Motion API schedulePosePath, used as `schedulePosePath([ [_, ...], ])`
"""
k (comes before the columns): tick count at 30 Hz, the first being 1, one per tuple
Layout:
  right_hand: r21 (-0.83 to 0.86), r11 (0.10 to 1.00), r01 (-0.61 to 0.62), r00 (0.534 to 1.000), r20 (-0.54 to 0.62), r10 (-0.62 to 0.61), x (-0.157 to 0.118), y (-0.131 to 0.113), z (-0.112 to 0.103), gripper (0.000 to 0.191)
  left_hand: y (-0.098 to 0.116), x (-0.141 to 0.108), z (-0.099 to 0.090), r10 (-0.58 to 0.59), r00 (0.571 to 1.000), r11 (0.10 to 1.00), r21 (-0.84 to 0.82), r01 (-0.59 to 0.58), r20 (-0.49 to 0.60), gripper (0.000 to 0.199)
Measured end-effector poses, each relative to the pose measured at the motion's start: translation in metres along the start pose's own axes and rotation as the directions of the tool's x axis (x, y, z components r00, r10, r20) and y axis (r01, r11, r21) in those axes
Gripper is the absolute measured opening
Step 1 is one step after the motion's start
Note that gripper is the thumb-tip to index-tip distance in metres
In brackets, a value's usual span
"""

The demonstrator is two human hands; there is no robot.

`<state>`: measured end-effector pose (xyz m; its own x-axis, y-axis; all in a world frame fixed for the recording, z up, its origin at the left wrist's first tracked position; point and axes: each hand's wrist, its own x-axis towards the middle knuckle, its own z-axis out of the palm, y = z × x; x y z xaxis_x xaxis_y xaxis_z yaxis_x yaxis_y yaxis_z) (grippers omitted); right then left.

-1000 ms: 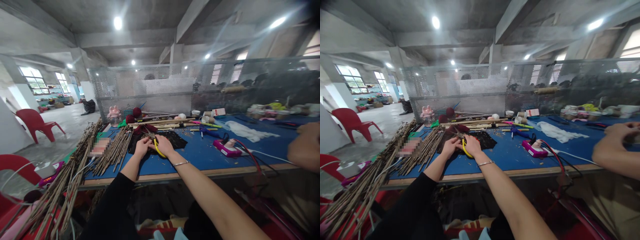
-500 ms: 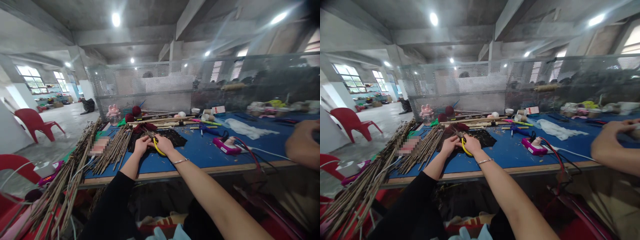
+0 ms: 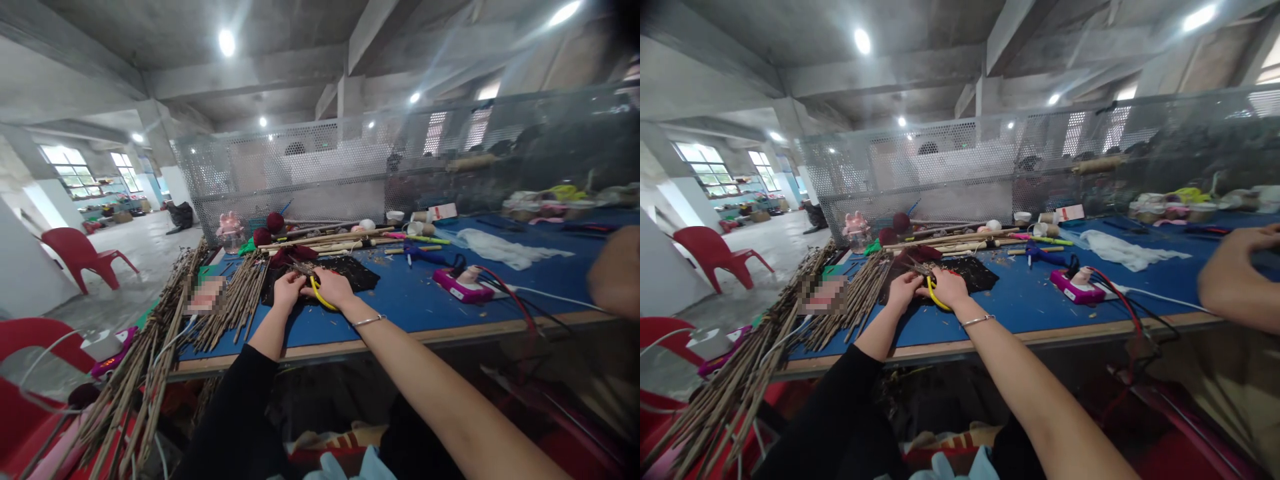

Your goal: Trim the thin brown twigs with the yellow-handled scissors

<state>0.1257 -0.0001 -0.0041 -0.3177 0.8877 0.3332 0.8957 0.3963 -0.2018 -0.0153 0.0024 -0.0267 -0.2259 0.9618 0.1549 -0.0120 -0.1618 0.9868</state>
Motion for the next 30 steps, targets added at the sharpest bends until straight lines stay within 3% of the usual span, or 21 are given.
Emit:
schedulePosePath([
  [18, -0.017, 0.998, -0.057, 0.992, -0.112, 0.055, 0.0001, -0.0005, 0.0045, 0.070, 0.0034, -0.0021, 0.0021, 0.002, 1.000, 1.000, 0.011, -0.001, -0.029, 0.048],
  [30, 0.023, 1.000, 0.009, 0.997, -0.072, -0.008, 0.0016, 0.0009, 0.0043, 0.069, 0.0025, -0.0039, 0.0021, 0.017, 0.998, 0.999, -0.032, -0.015, 0.062, 0.030],
])
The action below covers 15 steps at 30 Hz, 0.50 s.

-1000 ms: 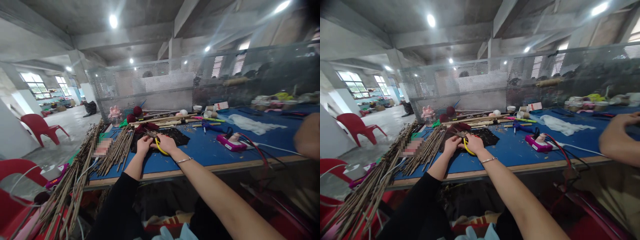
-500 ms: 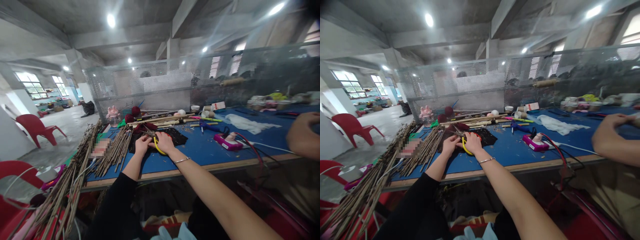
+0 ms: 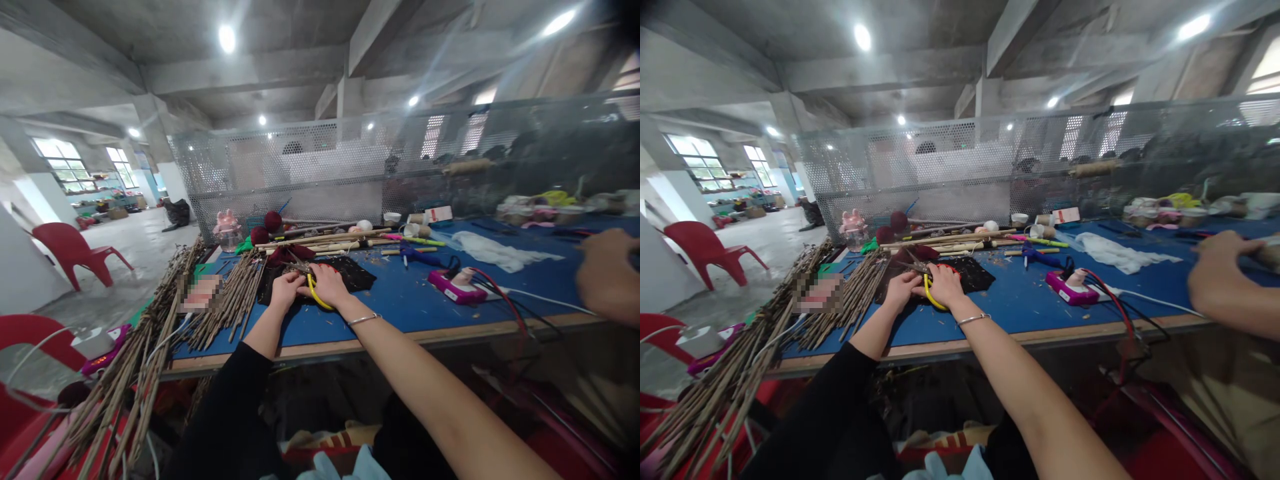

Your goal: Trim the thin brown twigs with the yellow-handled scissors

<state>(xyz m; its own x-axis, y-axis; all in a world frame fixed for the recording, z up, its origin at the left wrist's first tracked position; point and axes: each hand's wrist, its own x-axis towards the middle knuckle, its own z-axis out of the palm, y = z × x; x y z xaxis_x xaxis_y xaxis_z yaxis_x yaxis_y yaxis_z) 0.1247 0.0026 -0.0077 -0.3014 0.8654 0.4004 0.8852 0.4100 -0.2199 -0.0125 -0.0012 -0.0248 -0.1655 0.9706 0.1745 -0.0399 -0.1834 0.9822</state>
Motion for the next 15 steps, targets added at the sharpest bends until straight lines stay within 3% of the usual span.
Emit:
schedulePosePath([
  [8, 0.009, 0.999, -0.035, 0.992, 0.121, 0.034, 0.0003, -0.0020, -0.0037, 0.065, -0.0028, 0.0030, -0.0013, 0.012, 0.998, 1.000, 0.025, -0.010, -0.060, 0.030],
  [15, -0.028, 0.996, -0.085, 0.990, 0.113, 0.088, -0.0015, -0.0030, -0.0071, 0.067, -0.0011, 0.0015, -0.0013, -0.009, 0.996, 0.998, 0.056, 0.013, -0.086, 0.035],
])
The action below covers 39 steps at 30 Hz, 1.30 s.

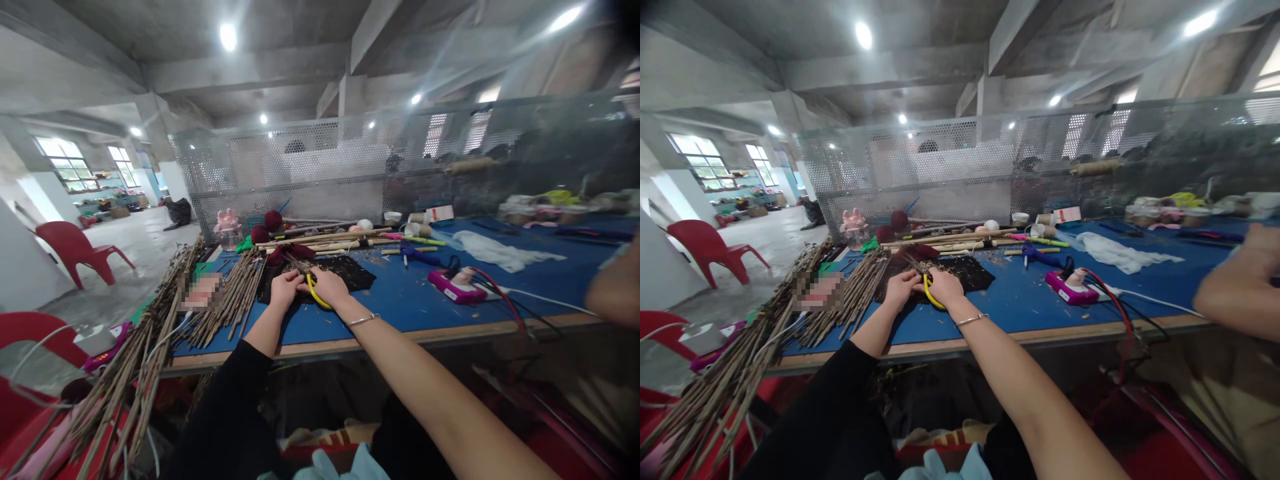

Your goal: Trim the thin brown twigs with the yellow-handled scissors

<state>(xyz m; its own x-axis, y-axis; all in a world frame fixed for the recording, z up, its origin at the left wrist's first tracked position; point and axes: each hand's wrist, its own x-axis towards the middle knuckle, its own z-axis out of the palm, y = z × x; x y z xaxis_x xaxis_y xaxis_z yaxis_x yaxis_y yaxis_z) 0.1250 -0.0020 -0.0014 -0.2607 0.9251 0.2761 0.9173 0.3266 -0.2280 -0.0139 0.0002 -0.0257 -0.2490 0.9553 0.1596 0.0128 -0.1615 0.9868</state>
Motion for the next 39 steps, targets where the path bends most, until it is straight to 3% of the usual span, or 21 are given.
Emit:
schedulePosePath([
  [8, 0.028, 1.000, 0.006, 0.998, -0.063, -0.004, 0.0015, 0.0019, 0.0038, 0.066, 0.0043, -0.0024, 0.0013, -0.003, 0.999, 0.999, -0.042, 0.005, 0.037, 0.034],
  [14, 0.038, 0.997, 0.071, 0.991, -0.118, -0.066, 0.0022, 0.0019, 0.0082, 0.069, 0.0067, -0.0036, 0.0015, 0.020, 0.995, 0.996, -0.091, -0.012, 0.094, 0.013],
  [18, 0.050, 0.994, 0.095, 0.986, -0.139, -0.087, 0.0034, 0.0023, 0.0092, 0.070, 0.0089, -0.0054, 0.0025, 0.012, 0.991, 0.993, -0.117, 0.004, 0.133, 0.014],
  [24, 0.091, 0.992, 0.089, 0.990, -0.116, -0.078, 0.0038, 0.0024, 0.0099, 0.063, 0.0080, -0.0055, 0.0020, -0.003, 0.982, 0.989, -0.142, 0.031, 0.189, 0.021],
  [34, 0.084, 0.988, 0.126, 0.985, -0.131, -0.115, 0.0048, 0.0037, 0.0099, 0.068, 0.0034, -0.0028, 0.0013, 0.007, 0.978, 0.985, -0.170, 0.029, 0.207, 0.021],
  [39, 0.100, 0.987, 0.126, 0.990, -0.071, -0.120, 0.0031, 0.0029, 0.0069, 0.062, 0.0027, -0.0023, 0.0007, -0.004, 0.977, 0.986, -0.164, 0.039, 0.213, 0.023],
])
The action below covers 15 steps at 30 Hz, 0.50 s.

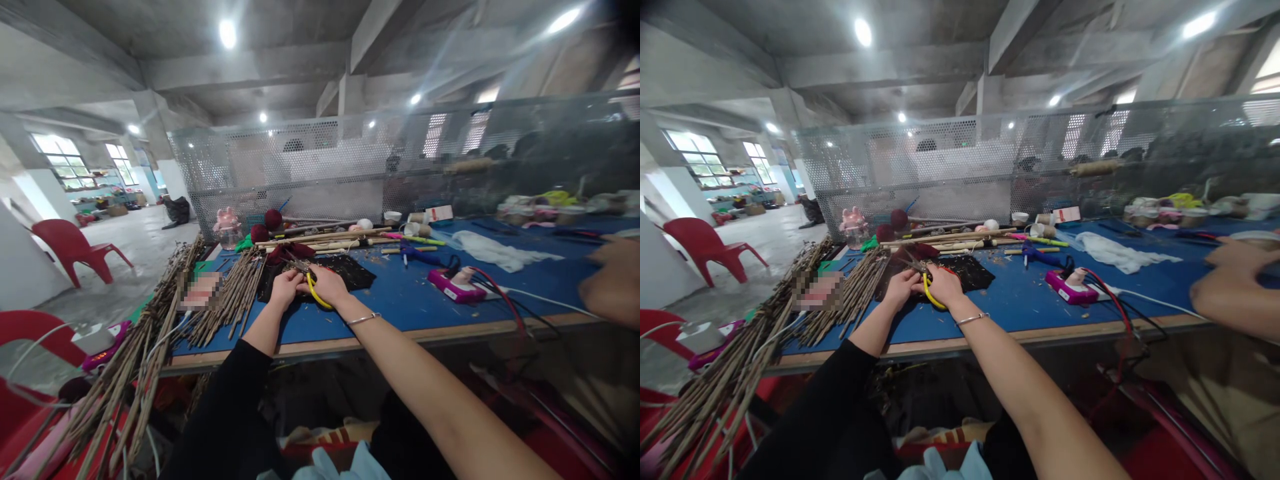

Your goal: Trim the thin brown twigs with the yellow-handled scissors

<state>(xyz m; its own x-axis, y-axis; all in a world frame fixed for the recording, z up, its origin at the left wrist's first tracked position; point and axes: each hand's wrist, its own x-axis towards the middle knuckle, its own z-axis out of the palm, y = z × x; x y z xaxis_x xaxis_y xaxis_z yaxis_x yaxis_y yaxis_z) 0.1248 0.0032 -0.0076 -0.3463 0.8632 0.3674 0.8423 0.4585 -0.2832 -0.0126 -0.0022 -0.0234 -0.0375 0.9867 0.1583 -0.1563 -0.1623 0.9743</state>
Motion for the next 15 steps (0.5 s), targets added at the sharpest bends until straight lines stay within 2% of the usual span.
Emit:
schedulePosePath([
  [7, -0.082, 0.993, -0.082, 0.994, 0.069, 0.088, -0.0019, -0.0045, -0.0057, 0.062, 0.0028, -0.0012, 0.0005, -0.015, 1.000, 0.999, 0.036, 0.016, -0.027, 0.023],
  [15, -0.117, 0.988, -0.105, 0.993, 0.049, 0.112, -0.0021, -0.0047, -0.0047, 0.061, 0.0012, 0.0013, 0.0001, -0.038, 0.998, 0.995, 0.091, 0.042, -0.045, 0.018],
])
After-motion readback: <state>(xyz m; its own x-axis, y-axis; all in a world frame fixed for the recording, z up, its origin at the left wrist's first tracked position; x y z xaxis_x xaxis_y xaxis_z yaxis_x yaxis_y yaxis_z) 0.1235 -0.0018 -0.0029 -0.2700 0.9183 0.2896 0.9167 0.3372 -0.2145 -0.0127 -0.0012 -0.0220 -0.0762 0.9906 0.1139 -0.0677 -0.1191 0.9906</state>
